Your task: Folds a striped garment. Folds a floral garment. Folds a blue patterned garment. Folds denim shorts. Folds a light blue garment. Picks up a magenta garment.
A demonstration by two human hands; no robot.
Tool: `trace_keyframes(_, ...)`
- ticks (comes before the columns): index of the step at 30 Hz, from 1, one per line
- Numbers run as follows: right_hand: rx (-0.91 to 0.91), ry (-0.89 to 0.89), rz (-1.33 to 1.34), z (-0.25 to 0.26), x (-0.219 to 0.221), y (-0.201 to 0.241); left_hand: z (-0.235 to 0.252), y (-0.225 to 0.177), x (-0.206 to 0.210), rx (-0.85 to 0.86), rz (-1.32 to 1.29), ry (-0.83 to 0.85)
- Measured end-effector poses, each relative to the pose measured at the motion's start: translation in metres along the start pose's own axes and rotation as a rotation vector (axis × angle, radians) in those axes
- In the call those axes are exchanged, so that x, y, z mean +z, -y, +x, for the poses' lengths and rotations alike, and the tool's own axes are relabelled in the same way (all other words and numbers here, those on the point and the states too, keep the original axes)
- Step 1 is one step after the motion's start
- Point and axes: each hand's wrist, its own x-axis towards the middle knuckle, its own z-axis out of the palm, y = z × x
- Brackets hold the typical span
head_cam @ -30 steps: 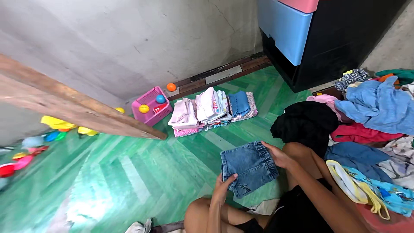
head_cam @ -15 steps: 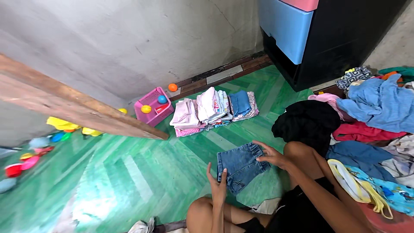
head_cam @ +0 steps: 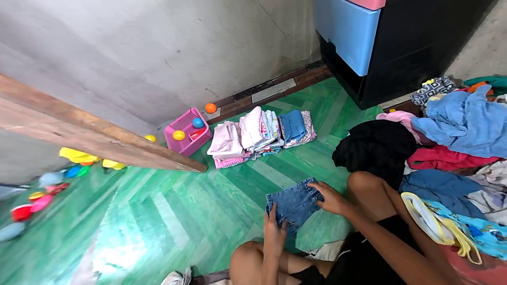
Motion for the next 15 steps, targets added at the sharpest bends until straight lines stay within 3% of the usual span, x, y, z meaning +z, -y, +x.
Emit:
trace_keyframes(4,0.056,-0.04,-0.087,0.002,-0.007,0.0,0.0,0.005,0.003,0.072,0.04,-0.157)
trace_keyframes(8,-0.013,-0.141,-0.02,0.003,-0.003,-0.011,0.004,0.01,-0.007,0.047,0.091,-0.181)
trace_keyframes(12,-0.017,-0.048,0.304,0.0,-0.013,-0.013,0.012,0.02,-0.032,0.078,-0.228,-0.061)
trace_keyframes(15,0.096,0.045,0.578,-0.002,-0.016,-0.007,0.017,0.016,-0.04,-0.041,-0.6,-0.008)
